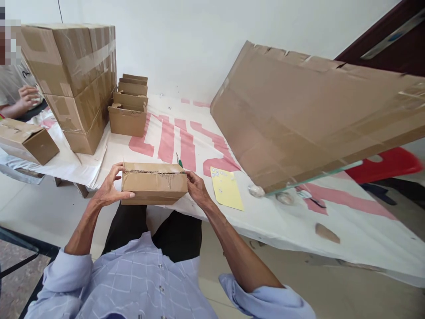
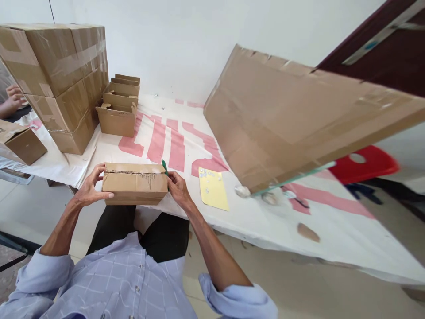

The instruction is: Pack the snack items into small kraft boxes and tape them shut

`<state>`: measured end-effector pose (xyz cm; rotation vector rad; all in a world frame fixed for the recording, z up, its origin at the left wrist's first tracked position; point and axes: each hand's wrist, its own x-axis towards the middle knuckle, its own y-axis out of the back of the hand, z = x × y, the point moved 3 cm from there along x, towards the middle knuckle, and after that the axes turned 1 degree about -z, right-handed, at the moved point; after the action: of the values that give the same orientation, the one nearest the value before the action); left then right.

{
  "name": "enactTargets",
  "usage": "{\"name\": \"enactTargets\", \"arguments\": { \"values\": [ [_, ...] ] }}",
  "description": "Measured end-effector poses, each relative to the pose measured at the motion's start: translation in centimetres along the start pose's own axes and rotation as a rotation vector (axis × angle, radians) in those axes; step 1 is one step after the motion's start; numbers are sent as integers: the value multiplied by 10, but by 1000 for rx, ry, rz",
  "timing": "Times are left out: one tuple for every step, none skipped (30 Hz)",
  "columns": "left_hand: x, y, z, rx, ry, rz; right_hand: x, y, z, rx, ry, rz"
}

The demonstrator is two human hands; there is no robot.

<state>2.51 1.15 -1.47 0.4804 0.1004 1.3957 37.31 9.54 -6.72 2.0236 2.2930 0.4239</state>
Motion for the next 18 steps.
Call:
{"name": "enactTargets", "arguments": {
  "values": [
    [1,-1,1,1,-2,-4,0,0,0,6,-5,6],
    [1,-1,2,-2,-4,-6,1,1,0,11,-10,11],
    [1,-1,2,-7,-7,-5,1,2,0,15,-15,16],
    [1,-2,2,-11,-11,-2,1,3,0,18,-22,18],
    [1,-2,2,-13,-16,2,1,4,-1,18,-31,20],
    [1,-1,1,-16,-22,7,1,6,-2,15,-43,22],
    [1,-1,1,-19,-27,13,0,9,-3,8,-56,30],
    [1,0,0,-22,-32,22,0,13,-4,-5,-65,42],
    [1,2,-1,-26,-36,33,0,16,-6,-22,-71,57],
    [1,3,-2,-30,-39,48,0,21,-7,-43,-71,70],
    [1,5,-3,-33,-41,61,0,25,-9,-63,-66,83],
    [1,7,-4,-32,-44,71,0,29,-11,-79,-58,94],
    [1,8,-4,-26,-44,75,0,33,-14,-90,-47,102],
    [1,9,-4,-16,-42,73,0,36,-16,-97,-34,105],
    [1,10,-3,-3,-36,67,0,39,-18,-99,-21,104],
    [1,10,-2,10,-26,61,1,41,-21,-97,-8,102],
    [1,10,-1,24,-13,57,1,42,-23,-90,4,100],
    [1,10,0,35,2,55,1,43,-25,-84,13,97]
  ]
}}
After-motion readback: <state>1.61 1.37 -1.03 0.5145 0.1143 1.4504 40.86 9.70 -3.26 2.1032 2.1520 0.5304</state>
